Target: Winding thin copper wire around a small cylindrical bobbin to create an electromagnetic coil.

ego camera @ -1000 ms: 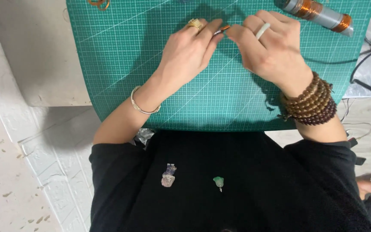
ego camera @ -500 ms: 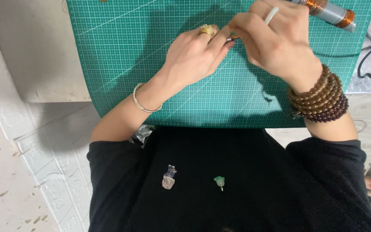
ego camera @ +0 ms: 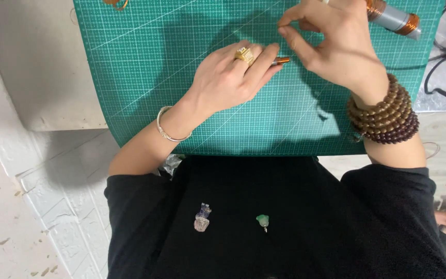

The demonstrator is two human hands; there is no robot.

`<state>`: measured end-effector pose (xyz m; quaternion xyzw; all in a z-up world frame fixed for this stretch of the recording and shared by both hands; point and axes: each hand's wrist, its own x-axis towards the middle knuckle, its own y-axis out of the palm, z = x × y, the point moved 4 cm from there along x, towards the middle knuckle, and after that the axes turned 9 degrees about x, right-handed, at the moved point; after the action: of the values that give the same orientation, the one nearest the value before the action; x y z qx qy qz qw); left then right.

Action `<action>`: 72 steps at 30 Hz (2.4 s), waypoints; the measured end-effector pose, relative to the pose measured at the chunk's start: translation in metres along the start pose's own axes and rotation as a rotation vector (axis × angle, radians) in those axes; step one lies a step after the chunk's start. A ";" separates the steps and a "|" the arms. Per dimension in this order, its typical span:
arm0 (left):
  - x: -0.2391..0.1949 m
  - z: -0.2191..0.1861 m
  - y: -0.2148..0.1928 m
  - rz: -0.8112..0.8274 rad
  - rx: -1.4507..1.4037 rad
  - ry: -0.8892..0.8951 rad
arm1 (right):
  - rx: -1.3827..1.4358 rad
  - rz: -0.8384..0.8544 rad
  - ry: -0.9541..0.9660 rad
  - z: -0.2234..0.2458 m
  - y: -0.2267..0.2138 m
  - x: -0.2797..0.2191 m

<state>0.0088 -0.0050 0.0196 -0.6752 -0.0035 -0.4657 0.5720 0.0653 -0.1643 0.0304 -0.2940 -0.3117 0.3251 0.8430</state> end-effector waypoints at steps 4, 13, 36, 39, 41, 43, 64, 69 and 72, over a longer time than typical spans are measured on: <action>0.002 0.002 -0.001 0.004 -0.054 -0.057 | 0.111 -0.042 0.087 -0.003 0.000 0.000; 0.006 0.007 0.001 -0.018 -0.336 -0.133 | 0.344 -0.092 0.180 -0.016 0.014 -0.004; 0.002 0.005 0.013 0.104 -0.369 -0.209 | 0.571 -0.628 -0.426 0.009 -0.047 -0.029; 0.004 0.001 0.018 0.167 -0.295 -0.182 | 0.286 -0.179 -0.095 0.073 -0.031 0.014; 0.012 -0.004 0.020 0.267 -0.198 -0.202 | 0.105 -0.067 -0.261 0.085 0.015 0.014; 0.008 -0.013 0.022 0.424 -0.136 -0.256 | -0.022 0.063 -0.370 0.101 0.055 0.013; 0.014 -0.037 0.024 0.125 0.087 0.214 | -0.282 0.134 -0.409 0.117 0.144 0.034; 0.018 -0.024 0.017 0.146 0.055 0.108 | -0.351 0.068 -0.340 0.109 0.106 0.026; 0.012 -0.015 0.007 0.310 -0.048 -0.024 | 0.100 0.163 -0.410 0.104 0.063 0.017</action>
<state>0.0103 -0.0253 0.0203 -0.6865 0.1051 -0.3639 0.6206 -0.0224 -0.0828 0.0582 -0.2040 -0.4353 0.4602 0.7464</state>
